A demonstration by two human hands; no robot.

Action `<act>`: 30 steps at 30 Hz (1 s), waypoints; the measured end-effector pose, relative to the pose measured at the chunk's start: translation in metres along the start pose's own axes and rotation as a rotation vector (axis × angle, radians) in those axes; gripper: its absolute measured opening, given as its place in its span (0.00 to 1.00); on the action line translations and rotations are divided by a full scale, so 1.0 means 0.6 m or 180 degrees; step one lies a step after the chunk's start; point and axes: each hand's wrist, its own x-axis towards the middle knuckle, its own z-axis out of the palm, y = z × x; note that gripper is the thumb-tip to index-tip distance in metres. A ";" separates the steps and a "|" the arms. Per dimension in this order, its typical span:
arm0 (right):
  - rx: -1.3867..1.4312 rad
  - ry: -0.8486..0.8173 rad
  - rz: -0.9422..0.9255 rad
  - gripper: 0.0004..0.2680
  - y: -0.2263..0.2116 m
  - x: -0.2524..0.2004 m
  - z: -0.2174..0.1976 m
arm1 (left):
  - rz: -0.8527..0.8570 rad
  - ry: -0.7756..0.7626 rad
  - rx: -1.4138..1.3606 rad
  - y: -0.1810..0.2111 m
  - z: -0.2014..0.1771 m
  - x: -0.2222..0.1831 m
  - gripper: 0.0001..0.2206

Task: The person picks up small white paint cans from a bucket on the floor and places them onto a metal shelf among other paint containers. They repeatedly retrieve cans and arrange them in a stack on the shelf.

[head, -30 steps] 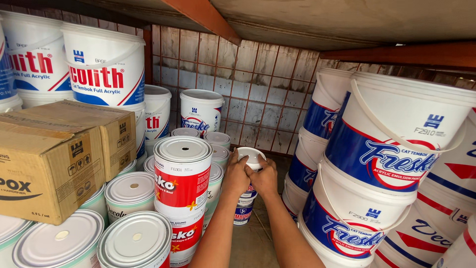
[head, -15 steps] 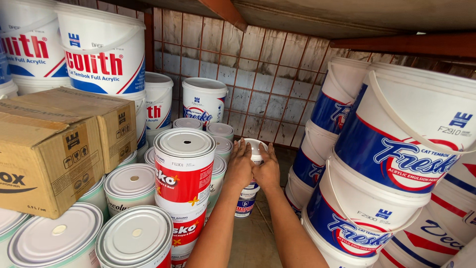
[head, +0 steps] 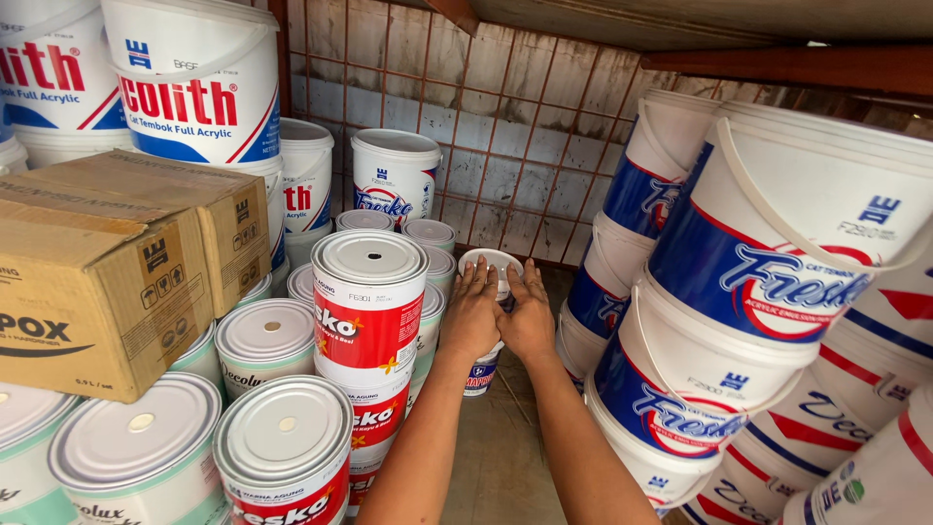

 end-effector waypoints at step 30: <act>-0.0262 0.0715 0.1419 0.18 -0.086 -0.465 -0.178 | 0.0501 -0.1731 -0.1382 0.154 -0.020 -0.337 0.17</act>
